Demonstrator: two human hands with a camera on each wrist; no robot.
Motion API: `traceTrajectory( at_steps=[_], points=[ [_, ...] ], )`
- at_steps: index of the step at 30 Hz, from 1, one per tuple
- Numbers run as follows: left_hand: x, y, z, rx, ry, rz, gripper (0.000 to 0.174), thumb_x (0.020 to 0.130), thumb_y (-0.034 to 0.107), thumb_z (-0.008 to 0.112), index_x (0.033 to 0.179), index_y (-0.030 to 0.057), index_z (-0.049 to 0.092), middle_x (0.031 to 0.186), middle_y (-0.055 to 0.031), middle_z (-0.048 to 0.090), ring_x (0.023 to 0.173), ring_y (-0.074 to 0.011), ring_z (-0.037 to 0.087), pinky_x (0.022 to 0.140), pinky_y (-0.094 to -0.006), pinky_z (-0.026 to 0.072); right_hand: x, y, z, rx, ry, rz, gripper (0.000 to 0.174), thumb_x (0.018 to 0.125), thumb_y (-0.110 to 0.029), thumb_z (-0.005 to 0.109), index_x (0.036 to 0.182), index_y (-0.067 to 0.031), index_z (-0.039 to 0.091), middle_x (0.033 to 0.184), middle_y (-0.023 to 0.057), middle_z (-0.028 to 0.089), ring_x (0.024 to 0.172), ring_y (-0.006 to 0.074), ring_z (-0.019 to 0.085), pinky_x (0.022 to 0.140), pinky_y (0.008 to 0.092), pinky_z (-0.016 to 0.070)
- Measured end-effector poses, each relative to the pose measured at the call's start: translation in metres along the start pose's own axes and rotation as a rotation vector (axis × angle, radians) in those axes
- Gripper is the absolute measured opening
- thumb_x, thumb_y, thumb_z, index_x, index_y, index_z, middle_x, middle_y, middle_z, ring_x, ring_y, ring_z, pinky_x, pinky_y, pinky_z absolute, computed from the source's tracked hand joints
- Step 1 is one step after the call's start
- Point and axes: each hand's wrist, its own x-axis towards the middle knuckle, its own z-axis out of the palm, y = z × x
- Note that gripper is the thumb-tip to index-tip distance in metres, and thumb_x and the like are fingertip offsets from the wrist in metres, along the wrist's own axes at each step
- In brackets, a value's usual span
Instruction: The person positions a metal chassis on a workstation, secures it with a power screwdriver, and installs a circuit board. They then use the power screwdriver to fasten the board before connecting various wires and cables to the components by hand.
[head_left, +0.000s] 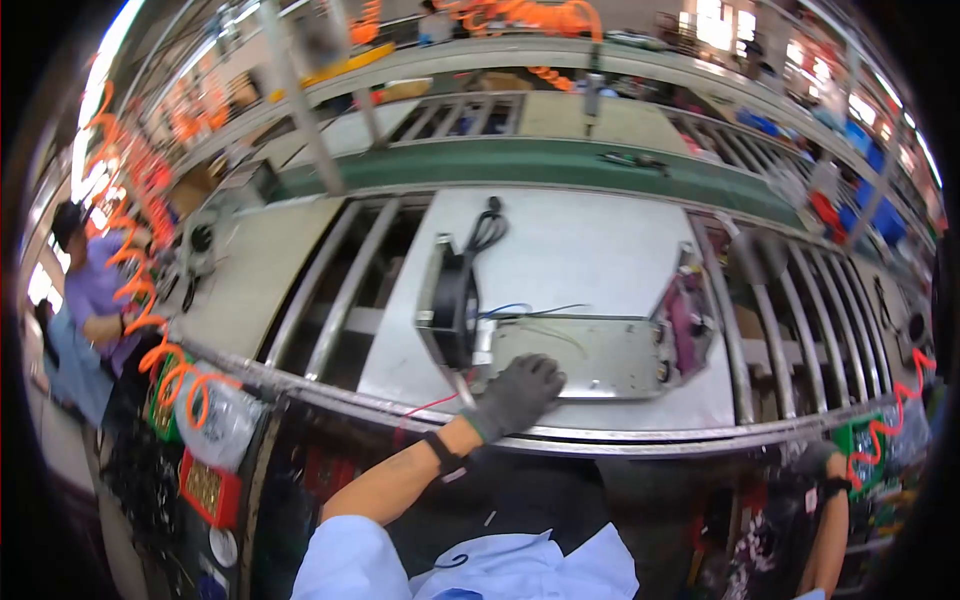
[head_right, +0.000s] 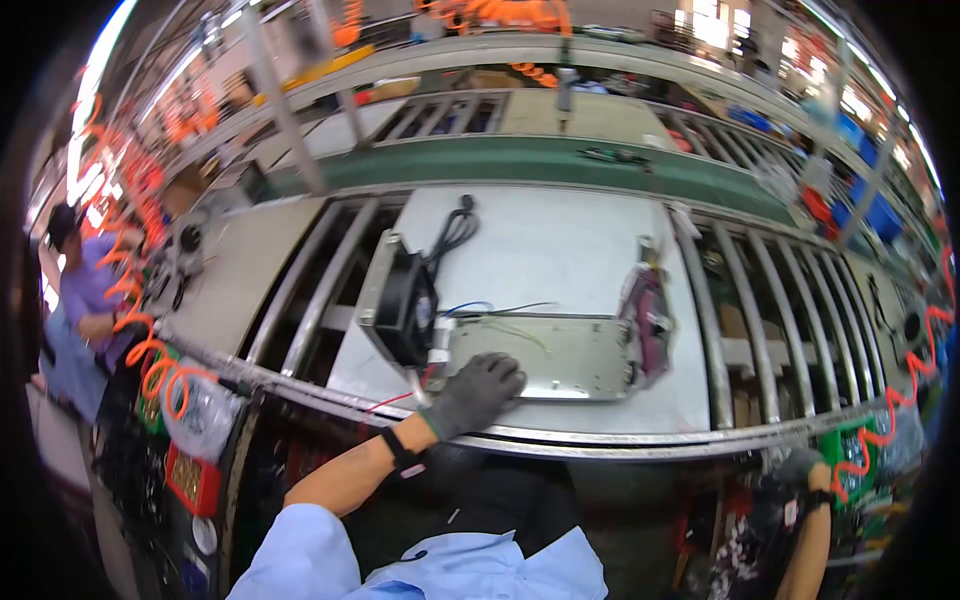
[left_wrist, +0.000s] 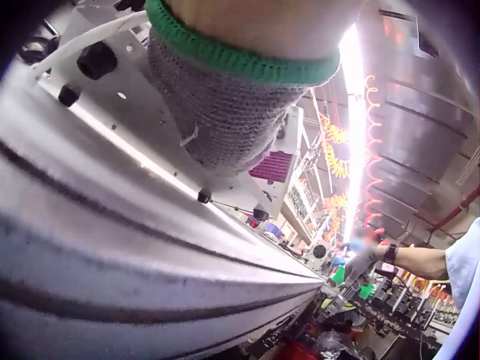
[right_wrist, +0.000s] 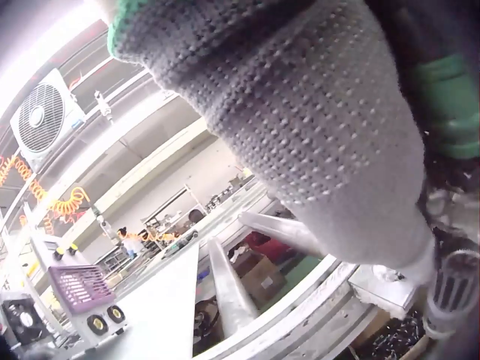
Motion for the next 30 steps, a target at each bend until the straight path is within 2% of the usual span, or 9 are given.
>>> traceTrajectory(
  at_steps=[4,7,9,12,16,17,18,27,30],
  points=[
    [0.0,-0.006,0.0,-0.014,-0.066,-0.044,0.036,0.087,0.032,0.066,0.111,0.005,0.061,0.118,-0.0161,0.059,0.118,-0.0333,0.056,0.105,-0.0485,0.0416,0.003,-0.021,-0.009,0.004,0.044,0.008,0.044,0.091,-0.032,0.068,0.123,-0.0017,0.066,0.11,0.0181,0.07,0.097,0.0302,0.069,0.085,0.0412,0.0538],
    [-0.019,0.01,0.036,-0.008,0.264,-0.043,0.04,0.088,0.026,0.065,0.119,0.0009,0.061,0.134,-0.023,0.056,0.128,-0.0401,0.052,0.109,-0.052,0.0408,-0.015,-0.049,-0.024,0.095,0.091,-0.008,0.044,0.092,-0.031,0.068,0.124,-0.0013,0.065,0.107,0.0179,0.071,0.094,0.0279,0.069,0.083,0.0392,0.0543],
    [-0.038,0.048,0.012,-0.128,0.213,-0.087,0.037,0.087,0.024,0.066,0.117,0.0014,0.06,0.132,-0.0216,0.057,0.125,-0.0392,0.055,0.106,-0.0497,0.0449,-0.044,-0.077,-0.033,0.242,0.122,-0.073,0.044,0.093,-0.031,0.067,0.124,-0.0009,0.065,0.105,0.0177,0.072,0.092,0.0264,0.07,0.081,0.0378,0.0547],
    [-0.09,0.09,-0.017,-0.276,0.416,-0.205,0.033,0.088,0.019,0.069,0.114,0.0014,0.061,0.125,-0.0187,0.059,0.117,-0.0368,0.059,0.099,-0.0464,0.0491,-0.104,-0.147,-0.053,0.424,0.282,-0.404,0.044,0.094,-0.03,0.066,0.125,-0.0005,0.065,0.102,0.0175,0.072,0.089,0.0242,0.071,0.079,0.0358,0.0552],
    [-0.169,0.095,-0.052,-0.254,0.526,-0.536,0.031,0.089,0.015,0.069,0.115,0.0013,0.062,0.121,-0.0178,0.062,0.109,-0.0353,0.062,0.095,-0.0431,0.0522,-0.178,-0.26,-0.112,0.449,0.658,-0.927,0.047,0.095,-0.038,0.066,0.127,-0.0027,0.068,0.122,0.0226,0.07,0.117,0.0343,0.066,0.103,0.0411,0.048],
    [-0.187,0.093,-0.077,-0.065,0.59,-0.578,0.027,0.089,0.012,0.067,0.114,0.0022,0.062,0.117,-0.0167,0.064,0.105,-0.0351,0.064,0.092,-0.0427,0.0532,-0.123,-0.285,-0.098,0.741,0.734,-1.008,0.034,0.087,-0.014,0.071,0.117,0.0008,0.068,0.116,0.0231,0.069,0.109,0.0386,0.067,0.093,0.0461,0.0518],
    [-0.212,0.092,-0.09,0.0,0.645,-0.716,0.022,0.091,0.01,0.065,0.111,0.0028,0.063,0.113,-0.0161,0.065,0.102,-0.0352,0.065,0.09,-0.0432,0.0538,-0.102,-0.307,-0.106,0.54,1.061,-1.168,0.029,0.089,-0.006,0.065,0.116,0.0055,0.066,0.114,0.024,0.068,0.106,0.0375,0.066,0.094,0.0424,0.0507],
    [-0.493,0.131,-0.247,1.1,0.541,-1.6,0.03,0.083,0.005,0.062,0.113,0.0045,0.058,0.116,-0.0208,0.058,0.111,-0.0412,0.057,0.096,-0.0503,0.0483,-0.059,-0.442,-0.224,0.548,0.616,-1.063,0.035,0.092,-0.007,0.059,0.125,0.0048,0.063,0.129,0.0234,0.064,0.123,0.0376,0.061,0.106,0.0409,0.046],
    [-0.575,0.16,-0.278,1.421,0.375,-1.984,0.04,0.081,0.023,0.072,0.114,0.0059,0.057,0.127,-0.0235,0.052,0.121,-0.0428,0.052,0.099,-0.052,0.0471,-0.01,-0.45,-0.242,0.371,1.141,-1.169,0.043,0.095,-0.009,0.057,0.136,0.0039,0.056,0.137,0.0246,0.059,0.133,0.0379,0.053,0.113,0.042,0.0398]
  ],
)
